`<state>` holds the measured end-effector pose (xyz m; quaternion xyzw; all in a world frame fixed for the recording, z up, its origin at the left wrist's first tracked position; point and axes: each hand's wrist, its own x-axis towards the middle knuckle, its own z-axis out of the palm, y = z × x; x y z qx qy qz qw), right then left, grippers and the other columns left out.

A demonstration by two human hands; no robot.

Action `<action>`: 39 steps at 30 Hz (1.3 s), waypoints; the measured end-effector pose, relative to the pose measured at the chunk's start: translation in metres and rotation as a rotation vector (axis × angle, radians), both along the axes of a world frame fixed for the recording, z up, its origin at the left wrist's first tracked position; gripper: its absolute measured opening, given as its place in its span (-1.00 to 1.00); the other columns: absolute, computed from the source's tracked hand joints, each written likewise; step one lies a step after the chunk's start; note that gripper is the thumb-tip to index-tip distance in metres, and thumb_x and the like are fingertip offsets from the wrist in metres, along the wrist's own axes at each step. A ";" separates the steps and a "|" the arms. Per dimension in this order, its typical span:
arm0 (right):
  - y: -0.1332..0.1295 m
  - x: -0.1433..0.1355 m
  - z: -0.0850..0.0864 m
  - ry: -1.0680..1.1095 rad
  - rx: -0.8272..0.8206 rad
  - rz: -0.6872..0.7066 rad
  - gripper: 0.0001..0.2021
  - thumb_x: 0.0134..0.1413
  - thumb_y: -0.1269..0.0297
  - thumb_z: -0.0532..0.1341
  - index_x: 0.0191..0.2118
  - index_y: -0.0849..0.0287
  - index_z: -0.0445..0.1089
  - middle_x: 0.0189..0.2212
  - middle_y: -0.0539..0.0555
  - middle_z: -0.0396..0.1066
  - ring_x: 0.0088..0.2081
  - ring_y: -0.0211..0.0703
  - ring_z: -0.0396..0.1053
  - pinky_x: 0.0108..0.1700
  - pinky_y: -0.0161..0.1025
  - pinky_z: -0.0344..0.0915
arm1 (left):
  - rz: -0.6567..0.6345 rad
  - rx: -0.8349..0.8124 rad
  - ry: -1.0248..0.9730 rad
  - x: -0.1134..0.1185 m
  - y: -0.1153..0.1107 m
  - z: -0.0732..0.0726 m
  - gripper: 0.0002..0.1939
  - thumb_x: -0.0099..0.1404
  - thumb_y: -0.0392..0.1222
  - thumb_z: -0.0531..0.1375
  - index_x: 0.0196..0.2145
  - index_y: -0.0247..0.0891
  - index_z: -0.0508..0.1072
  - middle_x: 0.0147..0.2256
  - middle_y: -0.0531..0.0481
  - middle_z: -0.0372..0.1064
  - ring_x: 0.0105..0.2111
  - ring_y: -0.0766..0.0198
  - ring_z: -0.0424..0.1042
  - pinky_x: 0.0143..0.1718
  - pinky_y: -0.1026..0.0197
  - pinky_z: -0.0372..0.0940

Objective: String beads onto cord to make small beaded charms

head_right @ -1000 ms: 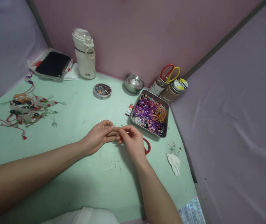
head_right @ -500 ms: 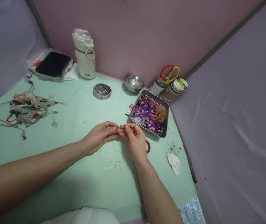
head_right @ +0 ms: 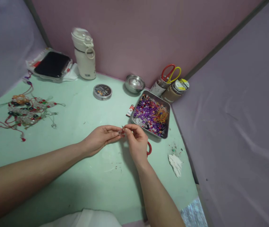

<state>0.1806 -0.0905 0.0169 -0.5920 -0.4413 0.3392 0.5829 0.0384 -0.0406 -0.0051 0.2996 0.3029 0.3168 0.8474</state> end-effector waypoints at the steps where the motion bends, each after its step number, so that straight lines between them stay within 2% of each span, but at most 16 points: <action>1: 0.000 0.000 0.000 0.000 0.007 0.002 -0.90 0.03 0.25 0.28 -0.29 0.11 0.45 -0.38 0.01 0.48 -0.35 -0.22 0.41 -0.27 -0.23 0.36 | -0.005 0.002 0.000 0.000 0.000 0.001 -0.87 0.18 -0.37 0.29 -0.26 -0.34 0.54 -0.21 -0.10 0.54 -0.16 0.24 0.52 0.11 0.11 0.30; 6: -0.001 -0.002 0.001 0.002 0.057 -0.016 -0.89 0.03 0.28 0.29 -0.28 0.10 0.43 -0.36 0.01 0.47 -0.33 -0.22 0.41 -0.25 -0.23 0.35 | -0.029 0.010 -0.008 -0.001 0.000 0.003 -0.86 0.18 -0.33 0.30 -0.26 -0.35 0.55 -0.23 -0.10 0.55 -0.16 0.23 0.52 0.11 0.11 0.29; 11: -0.003 0.000 0.000 -0.108 0.143 0.073 -0.98 0.08 0.31 0.25 -0.34 0.11 0.41 -0.41 -0.02 0.41 -0.35 -0.24 0.36 -0.28 -0.25 0.30 | -0.059 0.025 -0.013 -0.002 0.002 0.003 -0.84 0.16 -0.29 0.32 -0.26 -0.36 0.56 -0.22 -0.10 0.55 -0.14 0.23 0.51 0.14 0.11 0.26; 13: -0.003 0.003 0.001 -0.222 0.155 0.104 -0.97 0.12 0.32 0.23 -0.33 0.11 0.40 -0.41 -0.02 0.37 -0.35 -0.23 0.32 -0.28 -0.24 0.27 | -0.067 0.037 -0.016 -0.002 0.003 0.003 -0.82 0.17 -0.27 0.32 -0.24 -0.36 0.56 -0.21 -0.11 0.55 -0.12 0.22 0.50 0.15 0.11 0.25; 17: -0.004 0.006 0.007 -0.603 0.191 0.126 -0.94 0.17 0.39 0.17 -0.33 0.13 0.36 -0.38 0.01 0.34 -0.29 -0.19 0.27 -0.21 -0.18 0.22 | -0.065 0.034 -0.006 -0.003 0.002 0.004 -0.82 0.19 -0.27 0.30 -0.23 -0.35 0.57 -0.18 -0.12 0.55 -0.08 0.22 0.48 0.15 0.12 0.25; 22: -0.006 0.008 0.010 -0.895 0.198 0.081 -0.95 0.18 0.41 0.15 -0.28 0.13 0.33 -0.20 0.10 0.32 -0.11 -0.08 0.25 -0.05 -0.06 0.19 | -0.039 0.008 -0.023 -0.003 0.002 0.001 -0.82 0.20 -0.31 0.29 -0.20 -0.31 0.57 -0.17 -0.09 0.55 -0.09 0.26 0.49 0.16 0.13 0.25; 31: -0.010 0.011 0.008 -1.015 0.149 0.104 -0.92 0.18 0.43 0.11 -0.25 0.10 0.24 0.03 0.17 0.24 0.08 0.02 0.16 0.08 0.07 0.14 | -0.031 0.018 -0.030 -0.004 0.004 -0.002 -0.77 0.22 -0.35 0.27 -0.14 -0.32 0.53 -0.11 -0.14 0.53 -0.07 0.23 0.49 0.18 0.10 0.22; 39: -0.011 0.017 0.009 -1.088 0.144 0.125 -0.94 0.20 0.42 0.10 -0.23 0.12 0.23 0.10 0.23 0.18 0.14 0.04 0.12 0.16 0.15 0.08 | -0.024 -0.013 -0.031 -0.004 0.006 0.001 -0.79 0.24 -0.39 0.23 -0.14 -0.36 0.52 -0.11 -0.17 0.53 -0.09 0.25 0.50 0.15 0.14 0.26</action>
